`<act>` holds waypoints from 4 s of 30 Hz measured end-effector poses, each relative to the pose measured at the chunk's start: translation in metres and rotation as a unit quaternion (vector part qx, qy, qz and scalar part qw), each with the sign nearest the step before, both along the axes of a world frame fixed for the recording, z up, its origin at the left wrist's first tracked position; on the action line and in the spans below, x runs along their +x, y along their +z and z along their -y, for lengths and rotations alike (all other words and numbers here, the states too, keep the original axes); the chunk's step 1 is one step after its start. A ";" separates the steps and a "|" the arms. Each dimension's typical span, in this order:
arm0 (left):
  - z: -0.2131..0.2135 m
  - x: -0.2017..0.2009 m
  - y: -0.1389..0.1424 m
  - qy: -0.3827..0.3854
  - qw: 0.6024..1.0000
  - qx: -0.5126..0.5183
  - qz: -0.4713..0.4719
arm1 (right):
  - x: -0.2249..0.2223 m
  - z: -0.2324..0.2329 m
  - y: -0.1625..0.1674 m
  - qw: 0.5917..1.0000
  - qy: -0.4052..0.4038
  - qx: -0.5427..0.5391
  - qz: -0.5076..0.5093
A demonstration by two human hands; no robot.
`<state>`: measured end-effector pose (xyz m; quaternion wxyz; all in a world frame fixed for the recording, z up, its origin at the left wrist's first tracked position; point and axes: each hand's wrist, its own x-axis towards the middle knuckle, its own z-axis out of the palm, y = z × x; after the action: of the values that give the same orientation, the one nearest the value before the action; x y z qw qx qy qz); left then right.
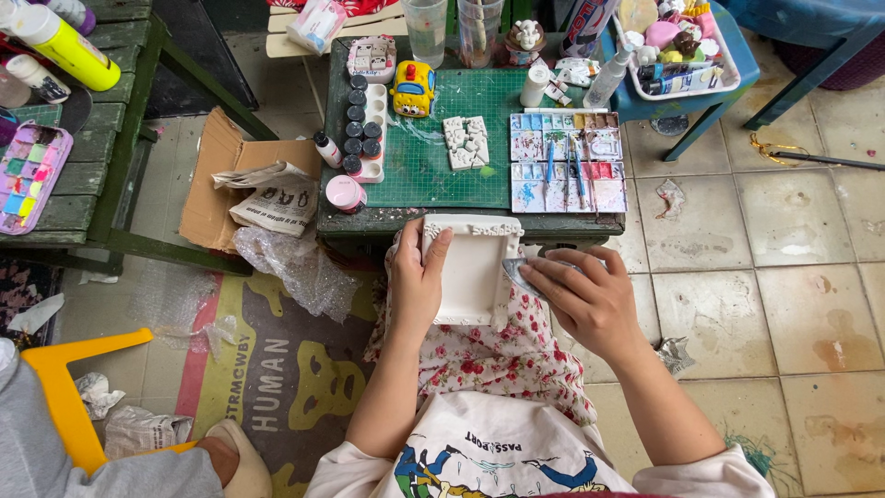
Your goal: The person sits on the floor holding a white rectangular frame with a decorative molded edge and sands its surfaces and edges using a dark sanding block. They rotate the frame repeatedly to sand the front, back, sides, and inner edges, brushing off dust by hand between passes.
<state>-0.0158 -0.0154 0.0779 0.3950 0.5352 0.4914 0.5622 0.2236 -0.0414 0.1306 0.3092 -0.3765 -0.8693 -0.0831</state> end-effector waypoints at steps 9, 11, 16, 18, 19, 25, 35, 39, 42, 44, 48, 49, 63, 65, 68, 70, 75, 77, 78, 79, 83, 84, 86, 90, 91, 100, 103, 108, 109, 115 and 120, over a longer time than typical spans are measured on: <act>-0.002 0.000 -0.003 0.019 0.999 -0.035 -0.014 | 0.005 0.003 -0.008 0.997 0.048 -0.057 -0.024; -0.004 -0.003 -0.003 0.013 0.999 -0.023 -0.022 | 0.009 0.006 -0.011 0.990 0.078 -0.090 -0.073; -0.008 -0.009 -0.004 0.005 0.998 -0.043 -0.053 | 0.017 0.000 -0.017 0.971 0.153 -0.173 -0.059; -0.010 -0.011 -0.004 0.004 0.997 -0.043 -0.061 | 0.018 -0.005 -0.020 0.969 0.182 -0.169 0.004; -0.010 -0.011 -0.004 -0.005 0.998 -0.039 -0.049 | 0.019 -0.006 -0.021 0.967 0.192 -0.164 0.034; -0.012 -0.014 -0.004 -0.027 0.998 -0.033 -0.042 | 0.028 -0.014 -0.026 0.977 0.170 -0.100 0.083; -0.012 -0.013 -0.005 -0.064 0.997 -0.048 -0.009 | 0.021 -0.019 -0.017 0.971 0.187 -0.135 0.070; -0.012 -0.013 -0.007 -0.071 0.996 -0.047 0.001 | 0.018 -0.021 -0.008 0.975 0.181 -0.128 0.000; -0.012 -0.013 -0.007 -0.067 0.996 -0.053 -0.010 | 0.017 -0.023 -0.007 0.973 0.184 -0.140 0.009; -0.013 -0.013 -0.007 -0.059 0.997 -0.051 -0.017 | 0.020 -0.024 -0.010 0.974 0.188 -0.125 -0.010; -0.015 -0.014 -0.011 -0.012 0.996 -0.081 -0.042 | 0.029 -0.018 -0.030 0.949 0.209 -0.200 -0.129; -0.016 -0.014 -0.013 -0.009 0.995 -0.090 -0.041 | 0.032 -0.016 -0.037 0.938 0.203 -0.205 -0.194; -0.033 -0.002 -0.062 -0.034 0.962 -0.164 0.214 | 0.029 0.028 -0.094 0.453 0.222 -0.540 -0.674; -0.036 -0.001 -0.062 -0.024 0.955 -0.196 0.221 | 0.019 0.037 -0.095 0.445 0.237 -0.546 -0.669; -0.037 0.003 -0.060 -0.018 0.933 -0.242 0.266 | 0.005 0.041 -0.093 0.453 0.259 -0.528 -0.670; -0.034 0.007 -0.058 -0.004 0.919 -0.282 0.276 | -0.001 0.041 -0.089 0.450 0.244 -0.534 -0.673; -0.015 0.013 -0.063 -0.070 0.836 -0.249 0.484 | -0.013 0.036 -0.077 0.423 0.259 -0.526 -0.691; -0.011 0.013 -0.066 -0.090 0.809 -0.234 0.532 | -0.016 0.034 -0.073 0.423 0.266 -0.514 -0.697; -0.011 0.012 -0.067 -0.100 0.794 -0.226 0.556 | -0.016 0.033 -0.073 0.430 0.258 -0.513 -0.697; -0.010 0.011 -0.066 -0.092 0.798 -0.225 0.551 | -0.015 0.032 -0.072 0.438 0.250 -0.511 -0.696; -0.003 0.006 -0.048 -0.058 0.823 -0.216 0.523 | -0.006 0.033 -0.075 0.500 0.139 -0.472 -0.713; 0.000 0.004 -0.039 -0.049 0.830 -0.212 0.513 | -0.003 0.035 -0.076 0.506 0.126 -0.446 -0.727; 0.007 0.000 -0.020 -0.062 0.841 -0.161 0.513 | 0.002 0.040 -0.079 0.516 0.099 -0.394 -0.754; 0.016 -0.002 0.017 -0.059 0.867 -0.099 0.485 | 0.005 0.052 -0.076 0.679 0.072 -0.314 -0.659; 0.015 -0.001 0.023 -0.069 0.869 -0.075 0.484 | 0.004 0.053 -0.072 0.742 0.046 -0.274 -0.610; 0.020 -0.001 0.040 -0.059 0.884 0.001 0.463 | -0.013 0.041 -0.011 0.956 0.013 -0.055 -0.287; 0.024 -0.003 0.040 -0.048 0.885 -0.012 0.463 | -0.019 0.038 -0.003 0.968 -0.001 -0.029 -0.248; 0.025 -0.005 0.036 -0.034 0.877 -0.033 0.478 | -0.023 0.036 -0.002 0.975 -0.015 -0.026 -0.219; 0.025 -0.005 0.036 -0.034 0.876 -0.034 0.481 | -0.023 0.036 -0.002 0.976 -0.010 -0.027 -0.215; 0.024 -0.004 0.033 -0.032 0.868 -0.036 0.494 | -0.023 0.035 -0.006 0.975 -0.018 -0.021 -0.220; 0.023 -0.003 0.034 -0.027 0.876 -0.021 0.481 | -0.024 0.036 -0.010 0.974 -0.013 -0.022 -0.224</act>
<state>-0.0191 -0.0386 0.1120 0.6092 0.2033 0.2373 0.7288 0.1997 -0.0770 0.1208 0.4868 -0.4037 -0.7744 0.0188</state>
